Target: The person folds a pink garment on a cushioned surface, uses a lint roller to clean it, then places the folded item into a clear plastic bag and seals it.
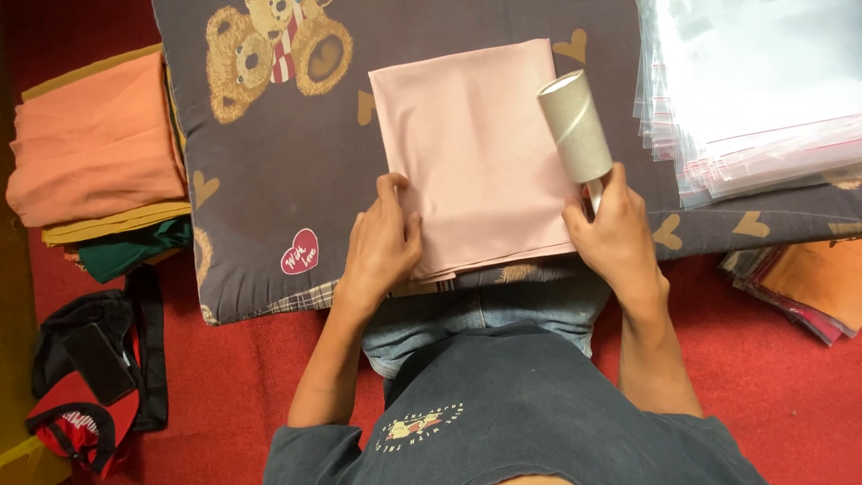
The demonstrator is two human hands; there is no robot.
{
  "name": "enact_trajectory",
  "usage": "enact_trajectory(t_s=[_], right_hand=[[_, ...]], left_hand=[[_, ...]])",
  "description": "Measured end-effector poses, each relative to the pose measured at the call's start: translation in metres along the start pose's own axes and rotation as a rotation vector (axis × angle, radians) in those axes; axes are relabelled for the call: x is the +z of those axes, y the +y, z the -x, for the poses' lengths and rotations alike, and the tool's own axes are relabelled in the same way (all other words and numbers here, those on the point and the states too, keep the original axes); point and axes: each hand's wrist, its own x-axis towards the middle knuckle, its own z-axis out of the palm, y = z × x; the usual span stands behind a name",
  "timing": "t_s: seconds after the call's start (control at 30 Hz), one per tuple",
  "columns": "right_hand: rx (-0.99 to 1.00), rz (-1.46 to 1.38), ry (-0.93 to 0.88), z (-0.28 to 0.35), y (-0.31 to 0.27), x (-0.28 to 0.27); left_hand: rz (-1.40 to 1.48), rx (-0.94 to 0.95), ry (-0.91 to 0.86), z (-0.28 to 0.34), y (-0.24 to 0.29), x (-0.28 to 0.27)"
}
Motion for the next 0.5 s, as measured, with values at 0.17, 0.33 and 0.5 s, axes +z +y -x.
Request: enact_trajectory(t_s=[0.17,0.33,0.5], right_hand=[[-0.073,0.128,-0.016,0.014,-0.013,-0.010],[-0.191,0.091,-0.066,0.042,-0.013,0.029],[-0.339,0.069,0.010,0.062,0.007,0.064]], left_hand=[[-0.376,0.216,0.360,-0.013,-0.024,0.023],[-0.365,0.497,0.369,-0.025,-0.005,0.019],[-0.379,0.466,0.186,-0.032,-0.010,0.031]])
